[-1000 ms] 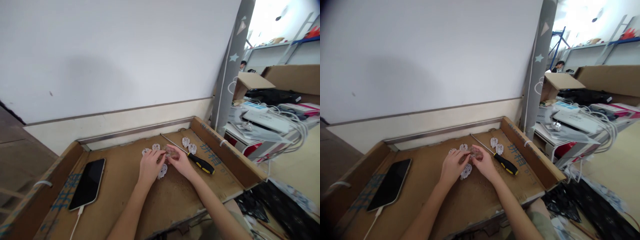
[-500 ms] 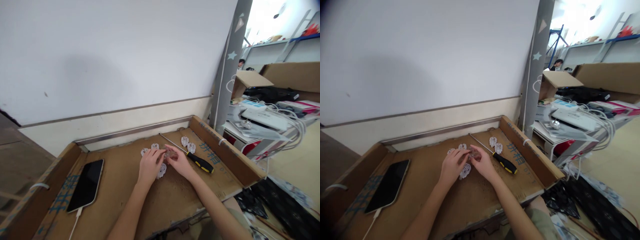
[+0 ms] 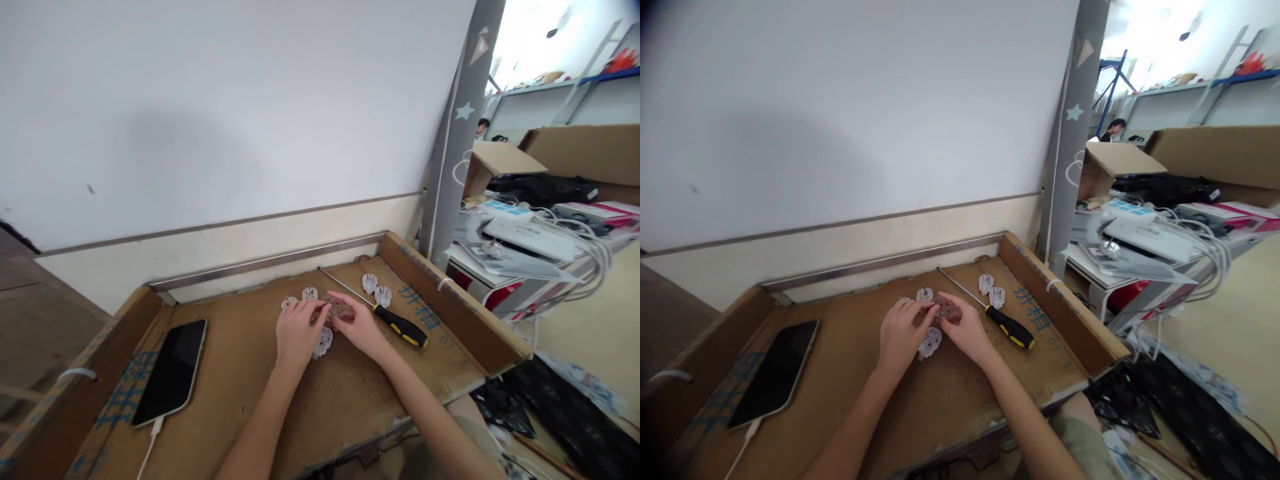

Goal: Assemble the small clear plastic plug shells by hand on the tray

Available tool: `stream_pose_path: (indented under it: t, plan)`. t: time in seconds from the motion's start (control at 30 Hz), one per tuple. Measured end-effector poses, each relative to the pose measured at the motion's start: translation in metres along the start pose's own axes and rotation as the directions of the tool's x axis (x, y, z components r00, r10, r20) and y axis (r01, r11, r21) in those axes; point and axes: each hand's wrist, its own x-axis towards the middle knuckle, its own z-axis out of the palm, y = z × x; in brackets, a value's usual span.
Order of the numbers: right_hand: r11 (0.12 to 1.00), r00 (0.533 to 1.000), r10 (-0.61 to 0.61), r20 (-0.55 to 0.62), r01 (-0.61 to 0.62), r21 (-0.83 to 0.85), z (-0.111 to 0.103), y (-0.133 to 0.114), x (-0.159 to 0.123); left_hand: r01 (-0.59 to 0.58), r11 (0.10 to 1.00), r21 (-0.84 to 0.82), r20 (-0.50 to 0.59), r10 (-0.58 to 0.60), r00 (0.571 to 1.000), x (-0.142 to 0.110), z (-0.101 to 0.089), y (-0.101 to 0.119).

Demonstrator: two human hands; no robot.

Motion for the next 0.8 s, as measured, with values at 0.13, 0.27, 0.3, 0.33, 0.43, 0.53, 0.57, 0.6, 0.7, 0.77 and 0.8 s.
stream_pose_path:
  t: [0.13, 0.27, 0.3, 0.33, 0.43, 0.53, 0.57, 0.6, 0.7, 0.77, 0.8]
  plan:
    - [1.0, 1.0, -0.003, -0.004, 0.003, -0.011, 0.0, -0.0014, -0.0004, -0.016, 1.0, 0.019, -0.006, 0.016, 1.0, 0.0007, 0.0009, 0.0007]
    - [0.999, 1.0, -0.028, -0.013, 0.028, -0.031, 0.0001, -0.0017, -0.0004, -0.017, 0.998, 0.057, -0.023, 0.018, 1.0, 0.0015, 0.0002, -0.0017]
    - [0.999, 0.999, -0.034, -0.018, 0.033, -0.037, 0.0001, -0.0015, -0.0003, -0.012, 0.999, 0.052, -0.026, 0.013, 1.0, 0.0017, -0.0002, -0.0027]
    - [0.998, 0.999, -0.039, -0.021, 0.038, -0.042, 0.0001, -0.0011, -0.0002, -0.01, 0.999, 0.039, -0.025, 0.011, 1.0, 0.0018, -0.0006, -0.0037]
    - [0.998, 0.999, -0.046, -0.018, 0.045, -0.052, 0.0001, 0.0004, 0.0001, -0.02, 1.0, -0.012, 0.007, 0.02, 1.0, 0.0018, -0.0009, -0.006]
    - [0.996, 0.998, -0.055, -0.008, 0.055, -0.064, 0.0001, 0.001, 0.0004, -0.022, 1.0, -0.02, 0.023, 0.023, 0.999, 0.0015, -0.0002, -0.006]
    - [0.996, 0.998, -0.06, -0.007, 0.059, -0.07, 0.0002, 0.0007, 0.0004, -0.021, 1.0, -0.013, 0.028, 0.021, 0.999, 0.0015, 0.0001, -0.0057]
    - [0.995, 0.998, -0.066, -0.007, 0.065, -0.075, 0.0002, 0.0003, 0.0004, -0.021, 1.0, -0.006, 0.034, 0.021, 0.999, 0.0015, 0.0003, -0.0053]
    - [0.992, 0.997, -0.083, -0.009, 0.081, -0.092, 0.0005, -0.0016, 0.0001, -0.031, 1.0, 0.001, 0.045, 0.031, 0.999, 0.0018, 0.0, -0.0046]
    - [0.991, 0.996, -0.09, -0.003, 0.09, -0.097, 0.0007, -0.0027, 0.0, -0.033, 0.999, -0.007, 0.043, 0.033, 0.999, 0.0021, -0.0007, -0.0045]
    - [0.991, 0.996, -0.093, 0.001, 0.092, -0.098, 0.0007, -0.0031, -0.0001, -0.034, 0.999, -0.012, 0.044, 0.034, 0.998, 0.0023, -0.001, -0.0045]
